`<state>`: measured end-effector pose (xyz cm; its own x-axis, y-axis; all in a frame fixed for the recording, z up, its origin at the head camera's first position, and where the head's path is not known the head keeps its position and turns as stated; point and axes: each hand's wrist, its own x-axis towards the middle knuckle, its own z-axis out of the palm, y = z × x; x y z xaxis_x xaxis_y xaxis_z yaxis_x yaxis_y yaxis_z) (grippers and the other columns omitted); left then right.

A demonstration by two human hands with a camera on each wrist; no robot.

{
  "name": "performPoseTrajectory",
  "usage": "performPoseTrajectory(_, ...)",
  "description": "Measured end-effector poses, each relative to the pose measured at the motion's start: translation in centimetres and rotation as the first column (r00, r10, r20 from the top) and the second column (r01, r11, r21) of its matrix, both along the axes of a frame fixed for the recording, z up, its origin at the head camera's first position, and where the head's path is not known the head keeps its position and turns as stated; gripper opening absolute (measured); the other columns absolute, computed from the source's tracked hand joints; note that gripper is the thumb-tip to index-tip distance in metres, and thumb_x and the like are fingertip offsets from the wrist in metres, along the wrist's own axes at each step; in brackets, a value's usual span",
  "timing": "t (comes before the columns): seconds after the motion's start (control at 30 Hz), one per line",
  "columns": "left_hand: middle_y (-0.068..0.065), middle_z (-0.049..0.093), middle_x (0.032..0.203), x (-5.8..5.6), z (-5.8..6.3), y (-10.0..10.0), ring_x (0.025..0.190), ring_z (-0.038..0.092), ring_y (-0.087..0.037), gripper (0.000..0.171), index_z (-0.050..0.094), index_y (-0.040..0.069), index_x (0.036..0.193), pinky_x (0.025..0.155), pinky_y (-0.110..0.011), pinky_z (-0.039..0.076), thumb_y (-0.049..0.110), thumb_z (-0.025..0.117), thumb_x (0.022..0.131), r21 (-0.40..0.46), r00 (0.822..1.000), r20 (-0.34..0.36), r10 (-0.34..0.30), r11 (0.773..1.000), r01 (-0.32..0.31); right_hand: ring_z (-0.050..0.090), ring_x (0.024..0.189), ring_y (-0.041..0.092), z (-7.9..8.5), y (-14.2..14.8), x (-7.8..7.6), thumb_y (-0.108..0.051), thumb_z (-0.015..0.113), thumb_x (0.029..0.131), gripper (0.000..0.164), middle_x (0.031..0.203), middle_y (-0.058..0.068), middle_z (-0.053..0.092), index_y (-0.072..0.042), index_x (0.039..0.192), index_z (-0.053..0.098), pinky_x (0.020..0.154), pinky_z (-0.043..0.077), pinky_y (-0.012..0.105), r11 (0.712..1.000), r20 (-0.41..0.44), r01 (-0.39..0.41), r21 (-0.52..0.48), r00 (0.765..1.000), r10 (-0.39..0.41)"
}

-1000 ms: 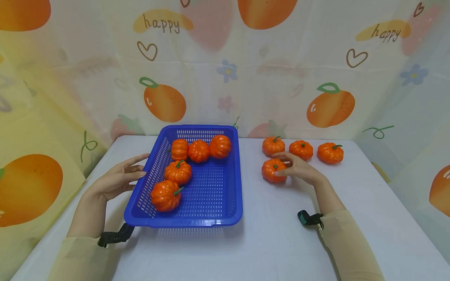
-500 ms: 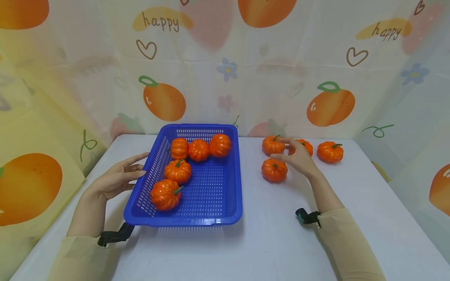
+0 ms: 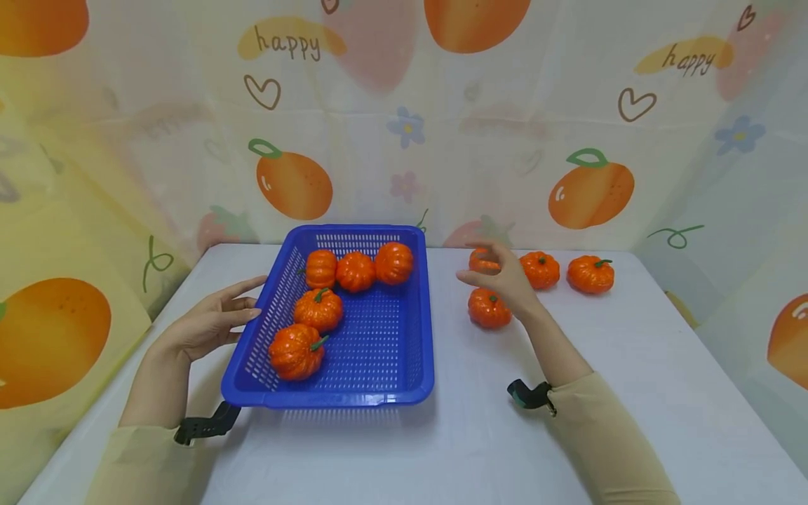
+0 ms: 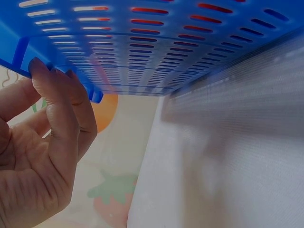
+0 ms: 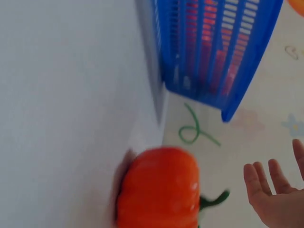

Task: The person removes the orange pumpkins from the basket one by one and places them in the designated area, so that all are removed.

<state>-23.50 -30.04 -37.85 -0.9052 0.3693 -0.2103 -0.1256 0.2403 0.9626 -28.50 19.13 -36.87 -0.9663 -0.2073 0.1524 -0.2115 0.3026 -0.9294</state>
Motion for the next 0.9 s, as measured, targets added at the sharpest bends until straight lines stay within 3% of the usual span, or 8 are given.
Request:
performPoseTrajectory(0.23,0.009,0.064,0.103,0.0,-0.1,-0.1,0.093,0.066,-0.008,0.07,0.013,0.014,0.16,0.082,-0.031,0.058,0.014,0.052,0.102,-0.004,1.0,-0.004,0.0,1.0,0.0,0.048,0.136,0.034,1.3,-4.0,0.8,-0.021,0.075,0.085,0.058,0.147,0.007,0.047,-0.017,0.138,0.052,0.112,0.042,0.054,0.993,-0.06,-0.118,0.008,0.991,0.119)
performPoseTrajectory(0.37,0.009,0.063,0.103,-0.1,-0.1,-0.1,0.093,0.066,-0.008,0.07,0.012,0.013,0.16,0.082,-0.031,0.058,0.014,0.052,0.102,-0.009,1.0,-0.002,-0.001,1.0,0.001,0.048,0.135,0.036,1.8,-6.4,1.2,-0.027,0.077,0.085,0.059,0.148,0.004,0.046,-0.022,0.137,0.052,0.11,0.043,0.056,0.985,-0.03,-0.17,0.028,0.985,0.171)
performPoseTrajectory(0.53,0.01,0.063,0.103,-0.1,0.0,0.0,0.094,0.066,-0.007,0.07,0.012,0.013,0.16,0.083,-0.032,0.057,0.016,0.052,0.102,-0.035,1.0,-0.002,0.002,0.999,-0.002,0.047,0.134,0.041,2.6,-9.1,1.6,-0.021,0.075,0.085,0.058,0.146,0.011,0.046,-0.015,0.137,0.051,0.111,0.041,0.057,0.961,-0.027,-0.275,0.001,0.961,0.275)
performPoseTrajectory(0.67,0.01,0.062,0.103,0.0,0.1,0.1,0.094,0.065,-0.008,0.071,0.012,0.013,0.16,0.083,-0.032,0.057,0.016,0.052,0.102,-0.04,1.0,0.003,0.007,0.999,-0.006,0.05,0.132,0.035,3.6,-11.1,2.2,-0.021,0.074,0.085,0.057,0.144,0.008,0.049,-0.013,0.137,0.051,0.112,0.043,0.052,0.944,-0.011,-0.33,-0.009,0.944,0.33)
performPoseTrajectory(0.9,0.01,0.062,0.103,0.1,0.1,0.1,0.093,0.065,-0.008,0.071,0.011,0.012,0.16,0.082,-0.031,0.058,0.016,0.052,0.102,-0.034,1.0,-0.001,0.004,0.999,-0.004,0.053,0.129,0.027,5.0,-14.5,3.1,-0.029,0.076,0.084,0.055,0.139,-0.001,0.052,-0.023,0.134,0.053,0.102,0.052,0.043,0.924,0.058,-0.383,0.008,0.922,0.382)
